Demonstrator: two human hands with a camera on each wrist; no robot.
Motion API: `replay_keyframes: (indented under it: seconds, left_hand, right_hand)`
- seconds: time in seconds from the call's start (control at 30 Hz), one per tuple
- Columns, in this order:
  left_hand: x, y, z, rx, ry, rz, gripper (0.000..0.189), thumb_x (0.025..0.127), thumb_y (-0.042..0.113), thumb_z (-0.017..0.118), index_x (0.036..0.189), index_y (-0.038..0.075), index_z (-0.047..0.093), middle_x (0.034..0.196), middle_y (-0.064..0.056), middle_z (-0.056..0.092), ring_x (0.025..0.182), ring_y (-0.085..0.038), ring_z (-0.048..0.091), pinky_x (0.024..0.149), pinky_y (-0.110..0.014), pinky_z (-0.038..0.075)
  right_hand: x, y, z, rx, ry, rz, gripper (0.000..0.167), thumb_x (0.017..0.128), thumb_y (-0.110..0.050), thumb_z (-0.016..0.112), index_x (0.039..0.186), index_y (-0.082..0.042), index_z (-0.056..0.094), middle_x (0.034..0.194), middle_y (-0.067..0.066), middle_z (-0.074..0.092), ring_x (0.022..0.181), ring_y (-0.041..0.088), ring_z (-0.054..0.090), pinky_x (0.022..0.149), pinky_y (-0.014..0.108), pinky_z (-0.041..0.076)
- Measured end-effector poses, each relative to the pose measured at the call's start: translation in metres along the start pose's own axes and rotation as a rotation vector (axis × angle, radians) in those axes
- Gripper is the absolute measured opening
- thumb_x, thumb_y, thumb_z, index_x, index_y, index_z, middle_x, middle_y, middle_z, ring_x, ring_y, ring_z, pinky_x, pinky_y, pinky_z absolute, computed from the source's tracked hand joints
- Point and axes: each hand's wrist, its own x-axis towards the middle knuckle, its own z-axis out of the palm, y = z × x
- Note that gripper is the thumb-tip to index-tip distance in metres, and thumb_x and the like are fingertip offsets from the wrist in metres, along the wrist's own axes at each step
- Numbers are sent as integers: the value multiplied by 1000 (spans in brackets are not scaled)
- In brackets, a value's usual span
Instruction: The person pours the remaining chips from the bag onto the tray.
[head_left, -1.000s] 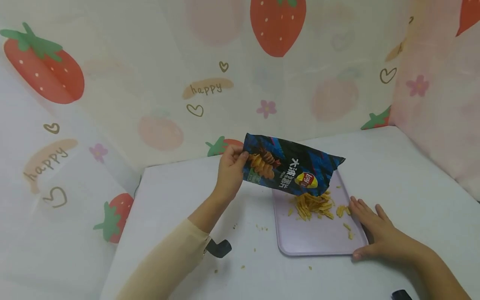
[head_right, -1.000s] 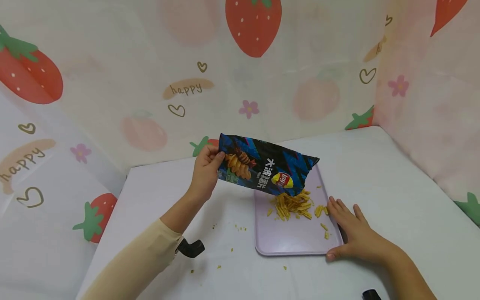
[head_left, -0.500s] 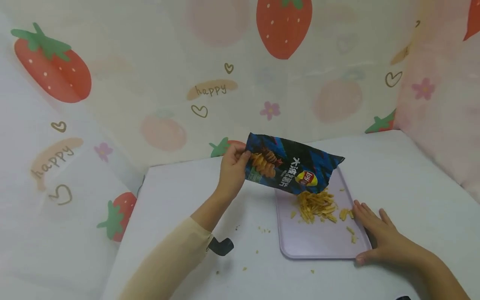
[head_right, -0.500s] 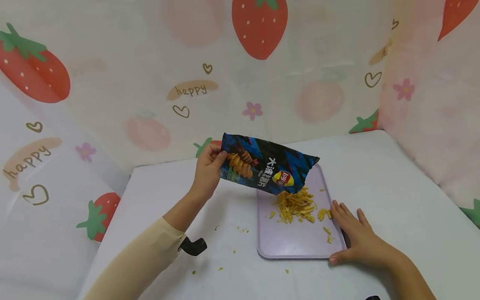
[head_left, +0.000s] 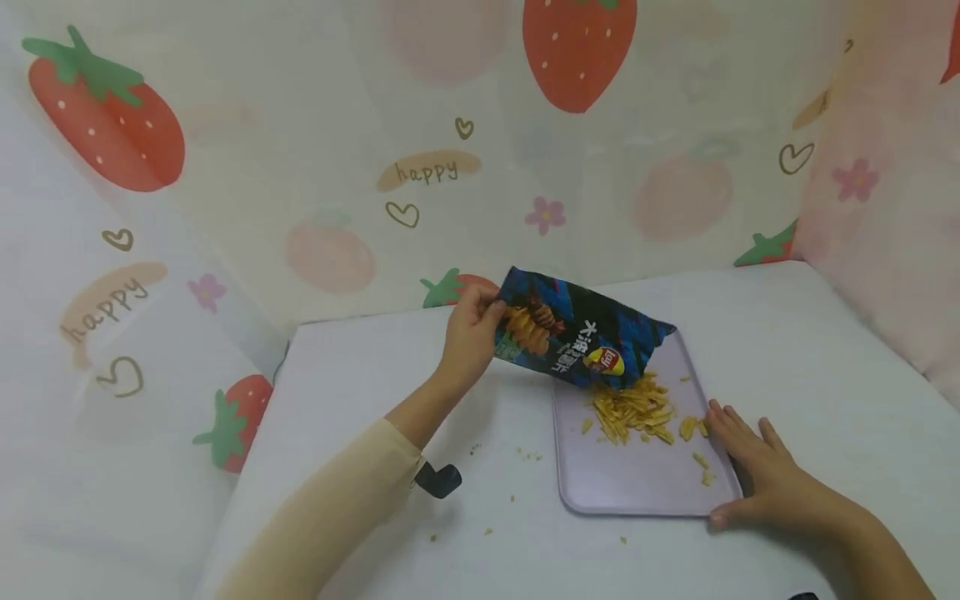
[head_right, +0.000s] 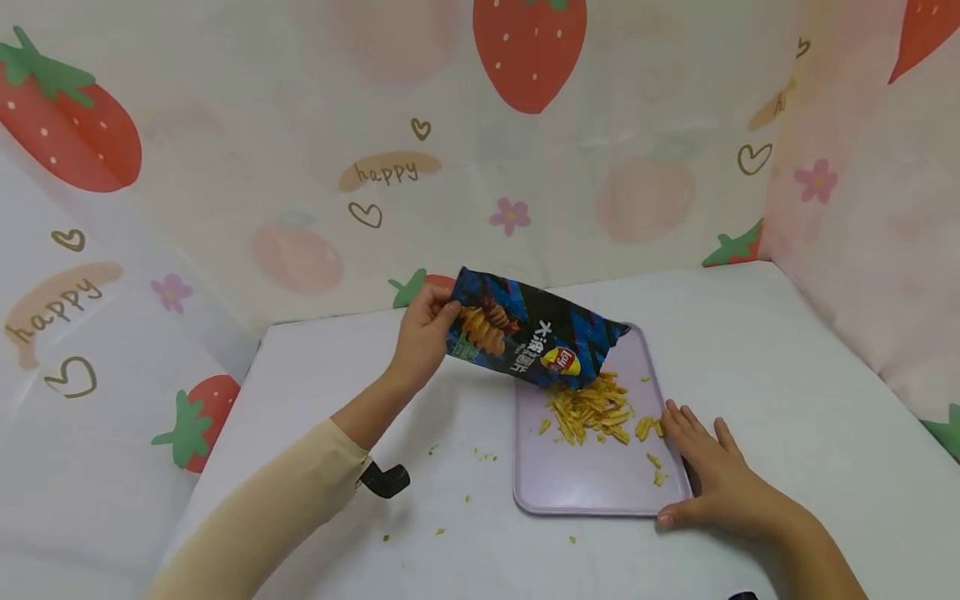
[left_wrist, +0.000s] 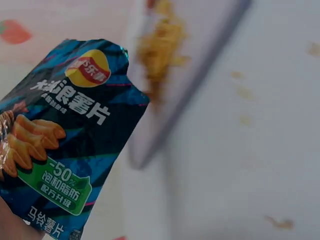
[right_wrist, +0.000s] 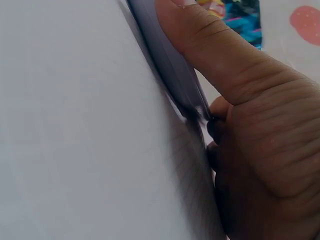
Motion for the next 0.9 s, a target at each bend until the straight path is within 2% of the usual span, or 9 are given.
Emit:
replay_keyframes:
  seconds: [0.13,0.23,0.3,0.4,0.57,0.67,0.8,0.9]
  left_hand:
    - [0,6,-2,-58,39,28,10,109,10,48,114,3,54,115,-12,64,109,-21,65,95,-33,53]
    - [-1,15,1,-75,4,74,11,109,9,47,115,3,53,117,-11,63,111,-22,65,96,-34,53]
    - [-2,20,4,-57,-30,90,10,108,8,48,114,3,54,117,-12,63,111,-22,65,96,-35,54]
    - [-3,23,5,-12,-46,85,10,107,6,48,113,1,55,115,-14,65,109,-23,66,94,-33,55]
    - [1,27,-5,-13,21,98,10,108,9,48,113,2,54,114,-12,64,108,-21,65,95,-34,53]
    - [3,29,-6,-13,-4,102,12,109,11,48,113,2,54,116,-12,61,110,-21,64,97,-34,53]
    - [2,26,-3,1,-32,81,12,109,11,48,113,2,54,115,-12,63,109,-20,65,95,-31,53]
    - [0,23,-3,-5,5,62,12,108,10,49,113,1,55,112,-13,66,106,-20,66,92,-30,54]
  right_hand:
    - [-1,0,3,-18,0,-8,135,67,-55,90,164,-4,10,170,23,8,150,-8,-16,118,30,-26]
    - [-3,1,3,-27,-6,1,136,67,-55,90,164,-4,9,170,23,6,150,-7,-17,118,35,-27]
    - [-4,1,2,-24,-6,14,135,67,-55,90,164,-5,9,170,23,6,149,-8,-18,118,33,-27]
    - [-3,1,3,-13,0,9,135,68,-53,90,164,-6,9,170,22,7,149,-10,-17,117,30,-27]
    - [1,1,5,-7,13,-21,134,67,-53,90,164,-4,11,169,24,7,150,-9,-16,118,32,-26]
    - [1,1,6,-16,13,-15,135,66,-53,91,164,-4,11,169,24,7,150,-8,-16,119,35,-26]
    - [2,2,3,-11,6,-13,134,67,-52,91,164,-4,11,170,23,7,150,-8,-15,118,31,-26]
    - [2,0,4,-13,15,-25,133,68,-52,90,163,-3,13,169,24,9,150,-8,-14,119,31,-25]
